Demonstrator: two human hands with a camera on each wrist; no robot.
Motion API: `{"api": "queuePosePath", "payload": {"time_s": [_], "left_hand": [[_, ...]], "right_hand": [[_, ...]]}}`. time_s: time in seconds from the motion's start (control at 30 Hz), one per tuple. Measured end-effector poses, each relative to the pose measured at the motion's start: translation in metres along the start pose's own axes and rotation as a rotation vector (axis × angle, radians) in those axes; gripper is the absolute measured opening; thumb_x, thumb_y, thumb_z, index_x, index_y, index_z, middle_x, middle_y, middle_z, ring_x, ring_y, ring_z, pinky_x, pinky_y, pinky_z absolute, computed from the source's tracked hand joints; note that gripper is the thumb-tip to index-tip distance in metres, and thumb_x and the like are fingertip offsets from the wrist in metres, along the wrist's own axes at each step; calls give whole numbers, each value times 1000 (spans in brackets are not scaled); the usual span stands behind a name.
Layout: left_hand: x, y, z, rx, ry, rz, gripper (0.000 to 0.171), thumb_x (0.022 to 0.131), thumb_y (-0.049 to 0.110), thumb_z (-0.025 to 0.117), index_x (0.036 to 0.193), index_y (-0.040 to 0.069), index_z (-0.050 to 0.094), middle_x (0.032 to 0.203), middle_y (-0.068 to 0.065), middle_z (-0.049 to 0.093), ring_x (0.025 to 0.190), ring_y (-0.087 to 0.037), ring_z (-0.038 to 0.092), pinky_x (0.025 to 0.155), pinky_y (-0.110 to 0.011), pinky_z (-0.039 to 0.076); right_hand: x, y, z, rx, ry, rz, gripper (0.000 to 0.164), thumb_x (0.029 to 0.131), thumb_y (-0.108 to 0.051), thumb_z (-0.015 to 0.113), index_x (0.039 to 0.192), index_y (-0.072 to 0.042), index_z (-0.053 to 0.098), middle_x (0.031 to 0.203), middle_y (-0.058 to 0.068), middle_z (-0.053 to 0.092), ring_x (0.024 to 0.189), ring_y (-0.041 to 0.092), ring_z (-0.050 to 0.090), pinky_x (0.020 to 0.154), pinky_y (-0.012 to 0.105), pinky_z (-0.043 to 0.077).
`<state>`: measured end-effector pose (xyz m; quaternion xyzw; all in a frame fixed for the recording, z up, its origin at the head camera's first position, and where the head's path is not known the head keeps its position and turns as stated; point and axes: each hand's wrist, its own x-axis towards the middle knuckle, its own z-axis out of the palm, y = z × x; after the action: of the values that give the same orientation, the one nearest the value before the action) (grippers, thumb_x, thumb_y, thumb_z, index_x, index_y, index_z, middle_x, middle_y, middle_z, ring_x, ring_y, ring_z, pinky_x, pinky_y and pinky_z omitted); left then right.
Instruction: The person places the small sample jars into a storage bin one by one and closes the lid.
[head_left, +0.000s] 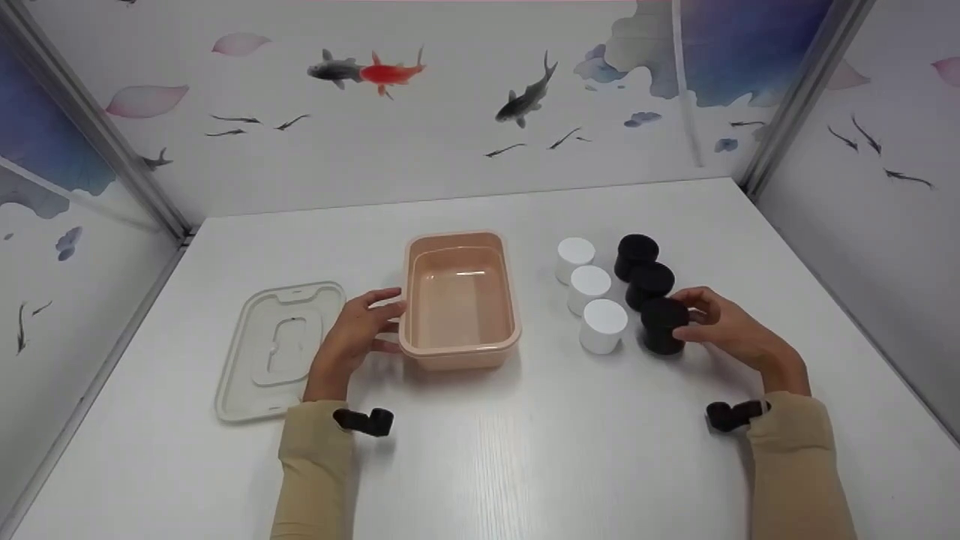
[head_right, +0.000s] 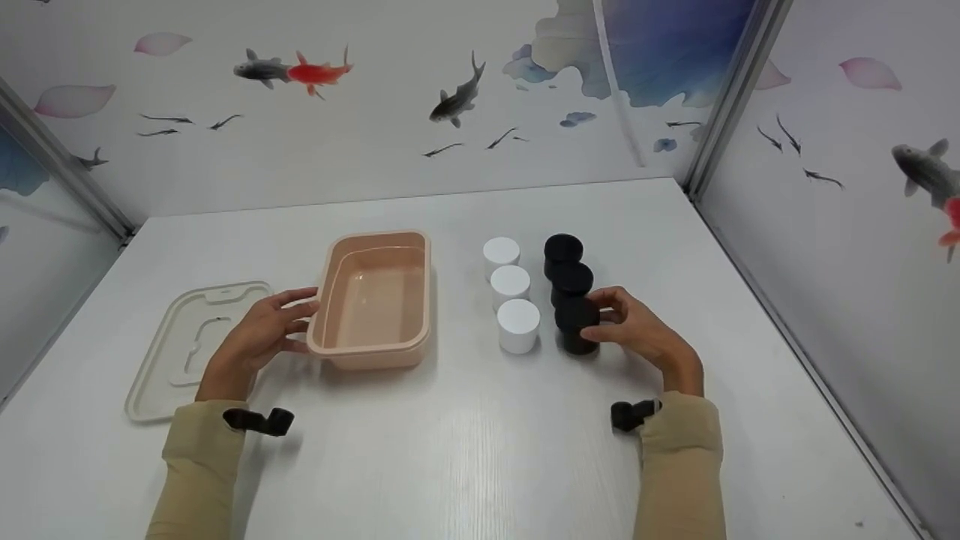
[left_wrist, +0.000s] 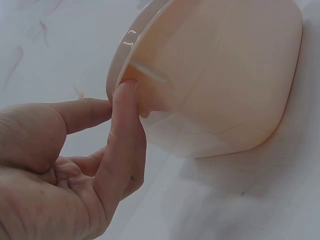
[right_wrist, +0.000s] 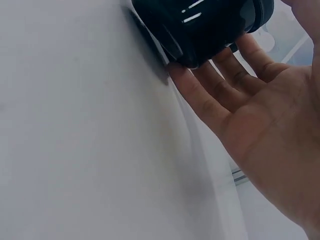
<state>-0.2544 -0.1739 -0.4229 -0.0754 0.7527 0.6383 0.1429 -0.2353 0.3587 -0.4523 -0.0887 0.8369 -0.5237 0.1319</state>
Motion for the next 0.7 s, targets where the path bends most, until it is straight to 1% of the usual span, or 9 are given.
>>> {"api": "queuePosePath", "payload": {"time_s": [0.2, 0.37, 0.5, 0.6, 0.7], "left_hand": [[-1, 1, -1, 7, 2, -2, 53, 99, 27, 63, 148, 10, 47, 139, -21, 58, 116, -33, 67, 67, -29, 63], [0, 0, 0, 8, 3, -4, 52, 100, 27, 62, 147, 12, 48, 137, -21, 60, 116, -33, 67, 69, -30, 63], [1, 0, 0, 4, 1, -3, 51, 100, 28, 62, 146, 12, 48, 135, -20, 62, 114, -32, 68, 69, -31, 63], [2, -1, -1, 6, 0, 1, 52, 100, 27, 62, 147, 11, 48, 135, -21, 62, 112, -30, 69, 69, -31, 63], [2, -1, -1, 7, 2, -1, 52, 99, 28, 63, 147, 12, 48, 134, -20, 62, 108, -27, 70, 69, -31, 63]], "right_hand": [[-2, 0, -1, -44, -18, 26, 60, 94, -23, 70, 145, -9, 43, 131, -12, 54, 119, -4, 50, 93, 13, 44], [-4, 2, -2, -62, -27, 19, 59, 95, -25, 68, 148, -10, 45, 127, -14, 59, 113, -1, 54, 91, 13, 45], [-4, 0, -3, -59, -12, -29, 55, 96, -21, 67, 145, -8, 46, 124, -16, 60, 112, -2, 56, 91, 13, 46], [-4, -4, -5, -27, -2, -92, 50, 96, -14, 66, 141, -6, 47, 123, -15, 60, 113, -2, 56, 91, 13, 47], [-4, -10, -5, 15, -1, -141, 45, 95, -8, 64, 137, -6, 48, 122, -13, 60, 112, -1, 56, 91, 13, 49]]}}
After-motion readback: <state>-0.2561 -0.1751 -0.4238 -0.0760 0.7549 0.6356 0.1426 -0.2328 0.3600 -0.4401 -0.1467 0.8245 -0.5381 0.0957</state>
